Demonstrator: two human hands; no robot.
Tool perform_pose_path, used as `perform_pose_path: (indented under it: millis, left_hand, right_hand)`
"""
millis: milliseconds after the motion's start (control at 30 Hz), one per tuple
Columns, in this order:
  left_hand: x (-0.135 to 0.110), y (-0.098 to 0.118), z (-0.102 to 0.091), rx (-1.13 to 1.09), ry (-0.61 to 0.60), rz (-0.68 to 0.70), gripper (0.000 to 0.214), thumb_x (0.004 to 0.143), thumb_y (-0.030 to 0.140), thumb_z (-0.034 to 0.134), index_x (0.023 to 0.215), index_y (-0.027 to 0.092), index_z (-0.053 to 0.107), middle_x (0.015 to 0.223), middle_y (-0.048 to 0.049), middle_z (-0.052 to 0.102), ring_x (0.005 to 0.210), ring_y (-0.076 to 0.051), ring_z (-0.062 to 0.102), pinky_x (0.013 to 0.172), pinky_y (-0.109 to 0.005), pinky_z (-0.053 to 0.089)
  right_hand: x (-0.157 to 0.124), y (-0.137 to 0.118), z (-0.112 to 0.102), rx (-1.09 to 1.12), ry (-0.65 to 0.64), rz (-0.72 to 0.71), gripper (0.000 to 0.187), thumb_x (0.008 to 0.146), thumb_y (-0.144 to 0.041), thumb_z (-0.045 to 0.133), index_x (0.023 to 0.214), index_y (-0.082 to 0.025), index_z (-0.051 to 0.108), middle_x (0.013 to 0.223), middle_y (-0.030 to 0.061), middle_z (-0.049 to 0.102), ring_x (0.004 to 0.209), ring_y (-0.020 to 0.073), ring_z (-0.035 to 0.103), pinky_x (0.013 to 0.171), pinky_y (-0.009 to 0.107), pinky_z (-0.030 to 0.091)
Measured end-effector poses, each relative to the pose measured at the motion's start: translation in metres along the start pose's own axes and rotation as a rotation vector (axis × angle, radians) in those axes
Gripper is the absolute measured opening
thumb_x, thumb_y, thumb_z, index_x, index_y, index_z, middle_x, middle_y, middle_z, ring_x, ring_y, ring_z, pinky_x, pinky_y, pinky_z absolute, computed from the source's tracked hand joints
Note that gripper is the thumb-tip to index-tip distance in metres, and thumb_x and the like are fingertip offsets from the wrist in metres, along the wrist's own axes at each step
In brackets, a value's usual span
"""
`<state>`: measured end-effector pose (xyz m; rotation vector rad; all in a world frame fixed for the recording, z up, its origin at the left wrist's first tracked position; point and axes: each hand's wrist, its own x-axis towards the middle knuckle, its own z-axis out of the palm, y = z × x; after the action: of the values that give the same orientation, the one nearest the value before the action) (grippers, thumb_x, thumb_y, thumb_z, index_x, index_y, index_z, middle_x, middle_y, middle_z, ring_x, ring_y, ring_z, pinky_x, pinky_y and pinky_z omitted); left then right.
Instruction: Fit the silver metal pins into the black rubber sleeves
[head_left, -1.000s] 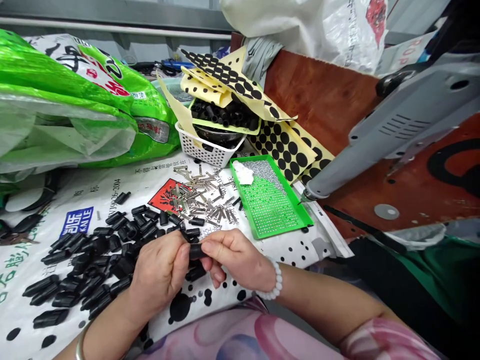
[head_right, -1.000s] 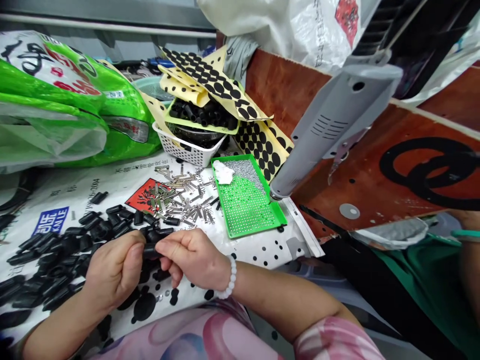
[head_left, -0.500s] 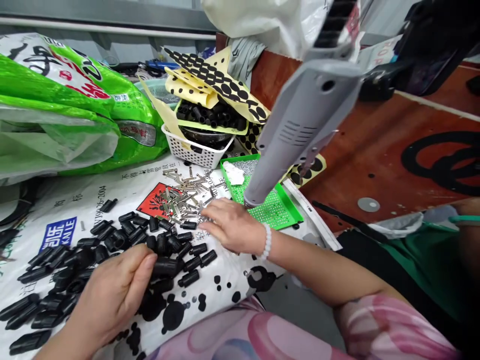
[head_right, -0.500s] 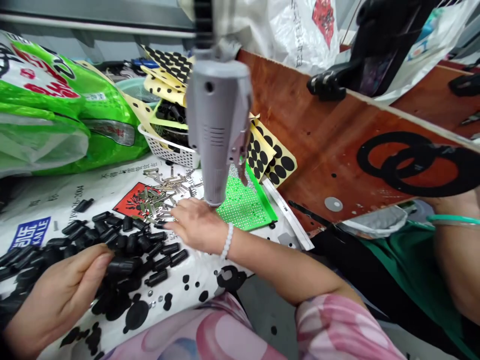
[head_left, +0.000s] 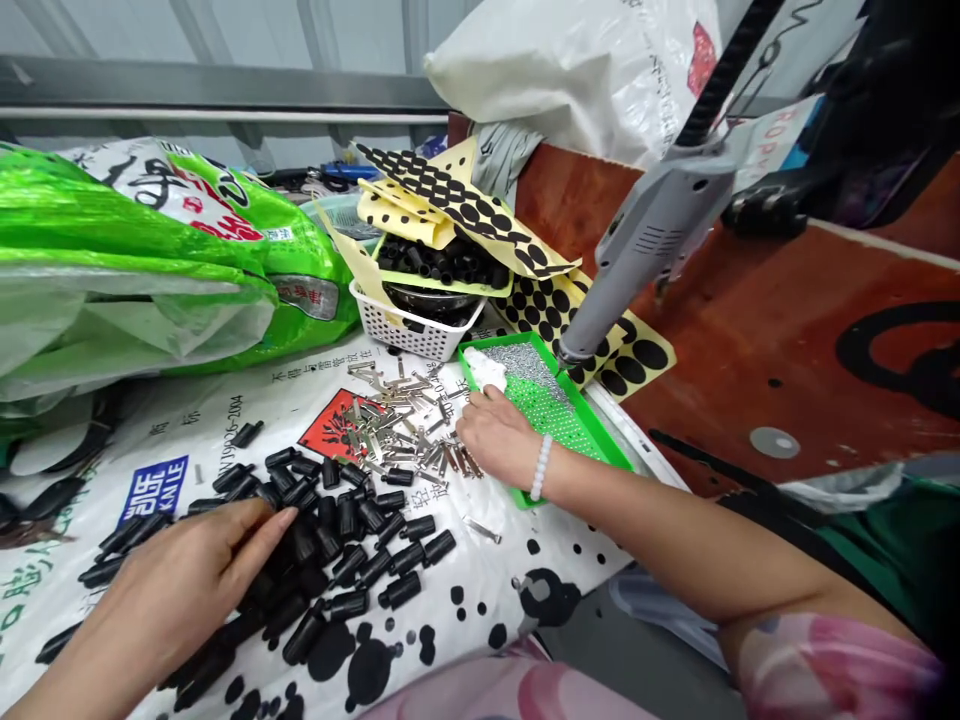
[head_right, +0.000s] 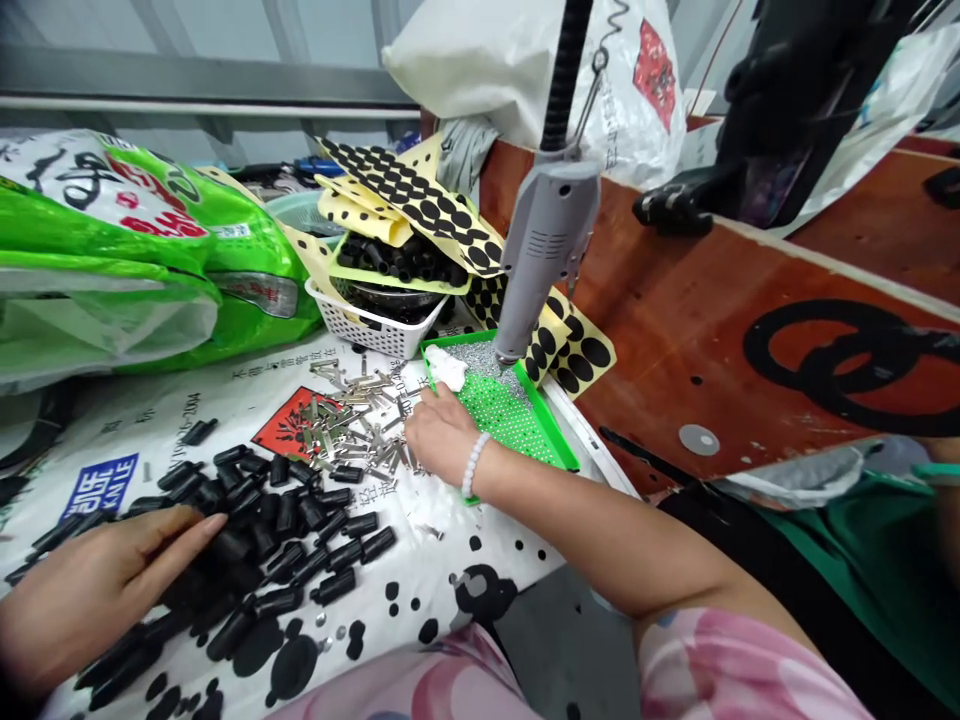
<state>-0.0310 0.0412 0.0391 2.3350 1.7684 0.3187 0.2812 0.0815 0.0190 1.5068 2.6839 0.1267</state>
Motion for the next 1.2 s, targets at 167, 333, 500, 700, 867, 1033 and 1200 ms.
perform_pose_path:
  millis: [167,333,500,700,867,1033,1200]
  left_hand:
    - [0.059,0.034,-0.014,0.178,-0.141,0.025,0.032,0.084,0.047,0.039,0.081,0.025,0.063,0.066,-0.0033,0.068,0.061,-0.024,0.064,0.055,-0.029,0.039]
    - [0.157,0.072,0.018,0.106,-0.069,-0.05,0.032,0.08,0.046,0.045,0.087,0.022,0.064,0.088,-0.0089,0.07,0.085,-0.027,0.064,0.065,-0.03,0.042]
    - [0.22,0.081,0.058,0.036,-0.038,-0.255,0.042,0.073,0.054,0.052,0.091,0.017,0.063,0.09,-0.0135,0.07,0.083,-0.029,0.065,0.061,-0.032,0.045]
    - [0.233,0.082,0.068,-0.02,-0.084,-0.342,0.035,0.08,0.047,0.054,0.092,0.015,0.061,0.09,-0.0057,0.067,0.078,-0.017,0.063,0.07,-0.035,0.049]
    - [0.224,0.08,0.059,-0.065,-0.066,-0.32,0.023,0.068,0.041,0.063,0.074,0.018,0.06,0.074,-0.0068,0.067,0.074,-0.025,0.063,0.061,-0.033,0.045]
    - [0.183,0.069,0.031,-0.231,-0.093,-0.177,0.022,0.061,0.039,0.064,0.069,0.02,0.056,0.059,-0.0007,0.06,0.061,-0.021,0.06,0.054,-0.029,0.042]
    - [0.107,0.067,0.008,-0.638,-0.132,-0.106,0.033,0.066,0.046,0.061,0.08,0.019,0.05,0.065,0.0014,0.059,0.057,-0.014,0.059,0.056,-0.027,0.048]
  right_hand:
    - [0.0,0.001,0.001,0.015,-0.003,0.003,0.015,0.076,-0.007,0.053,0.069,-0.012,0.065,0.071,0.0124,0.064,0.077,0.024,0.047,0.071,0.037,0.026]
    - [-0.004,0.002,0.0,0.049,0.032,0.03,0.014,0.078,-0.006,0.052,0.071,-0.013,0.062,0.073,0.0095,0.062,0.077,0.0216,0.047,0.068,0.034,0.028]
    - [-0.008,0.003,0.005,0.1,0.08,0.063,0.019,0.077,0.0,0.048,0.069,-0.014,0.058,0.071,0.0059,0.059,0.073,0.0177,0.046,0.067,0.031,0.03]
    - [-0.01,0.001,0.008,0.125,0.142,0.087,0.018,0.083,-0.005,0.046,0.069,-0.015,0.054,0.073,0.005,0.055,0.076,0.0186,0.044,0.07,0.033,0.03]
    - [-0.011,0.004,0.009,0.125,0.179,0.068,0.016,0.082,-0.008,0.047,0.069,-0.015,0.054,0.073,0.0049,0.055,0.076,0.0185,0.045,0.073,0.033,0.031]
    - [-0.01,0.009,0.006,0.305,0.33,0.013,0.017,0.087,-0.016,0.044,0.075,-0.014,0.055,0.07,0.0041,0.057,0.069,0.0153,0.047,0.076,0.032,0.034]
    - [-0.013,-0.003,-0.017,0.755,0.351,0.026,0.015,0.089,-0.022,0.04,0.092,-0.014,0.051,0.067,0.0007,0.056,0.057,0.012,0.047,0.06,0.026,0.037]
